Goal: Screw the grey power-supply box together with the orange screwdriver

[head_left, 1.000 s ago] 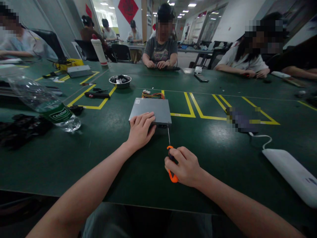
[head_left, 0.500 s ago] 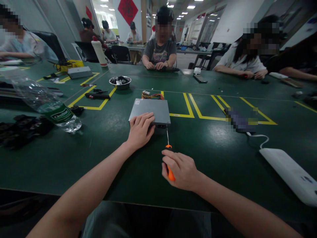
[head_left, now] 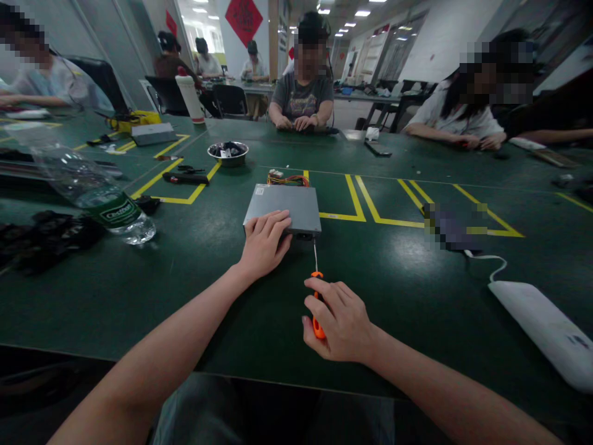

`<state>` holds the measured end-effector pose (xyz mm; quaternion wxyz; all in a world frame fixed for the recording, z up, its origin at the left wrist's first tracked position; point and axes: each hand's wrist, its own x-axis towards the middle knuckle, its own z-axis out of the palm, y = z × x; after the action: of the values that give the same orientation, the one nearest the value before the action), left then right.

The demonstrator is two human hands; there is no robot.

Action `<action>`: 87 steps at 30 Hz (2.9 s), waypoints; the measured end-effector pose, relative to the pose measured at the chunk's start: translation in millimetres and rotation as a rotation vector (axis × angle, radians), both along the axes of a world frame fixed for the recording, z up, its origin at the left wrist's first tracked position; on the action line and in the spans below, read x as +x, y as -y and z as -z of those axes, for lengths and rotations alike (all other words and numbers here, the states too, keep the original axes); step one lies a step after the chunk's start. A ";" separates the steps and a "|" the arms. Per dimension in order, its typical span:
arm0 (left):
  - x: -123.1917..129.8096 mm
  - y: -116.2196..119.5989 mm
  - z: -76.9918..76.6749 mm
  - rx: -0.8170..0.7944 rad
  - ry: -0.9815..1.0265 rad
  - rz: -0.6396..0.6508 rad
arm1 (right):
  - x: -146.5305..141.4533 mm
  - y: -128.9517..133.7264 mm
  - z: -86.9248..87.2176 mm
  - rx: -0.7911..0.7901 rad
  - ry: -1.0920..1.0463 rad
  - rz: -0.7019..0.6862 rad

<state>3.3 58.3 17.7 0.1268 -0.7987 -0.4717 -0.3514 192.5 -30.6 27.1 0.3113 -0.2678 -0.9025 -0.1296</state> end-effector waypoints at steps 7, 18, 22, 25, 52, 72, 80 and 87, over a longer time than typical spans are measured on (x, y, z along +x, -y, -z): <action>0.0 -0.4 0.7 -0.002 0.006 0.002 | -1.9 1.3 1.3 -0.004 0.076 0.017; 0.4 0.0 0.4 -0.018 0.005 0.003 | -1.2 3.0 -0.7 -0.080 -0.056 0.009; 0.2 0.3 -0.3 -0.025 0.001 0.000 | -2.3 4.5 0.4 -0.105 -0.008 0.008; 0.2 0.5 -0.8 -0.020 -0.004 -0.003 | -3.3 2.8 0.4 -0.091 0.021 -0.005; -0.2 1.6 -2.4 -0.027 0.005 0.004 | -3.7 2.7 -2.4 -0.151 -0.014 0.020; 0.2 1.6 -3.3 -0.034 0.017 0.004 | -9.7 0.9 -1.1 -0.246 -0.043 0.030; -0.1 2.1 -3.4 -0.027 0.015 0.001 | -10.2 -0.6 1.1 -0.242 0.009 0.036; 0.3 2.2 -3.4 -0.023 0.014 0.001 | -20.7 8.8 -1.8 -0.408 0.188 -0.067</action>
<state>3.5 56.1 21.1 0.1144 -0.7979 -0.4761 -0.3516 171.8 -39.4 29.0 0.1693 -0.2816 -0.9436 0.0416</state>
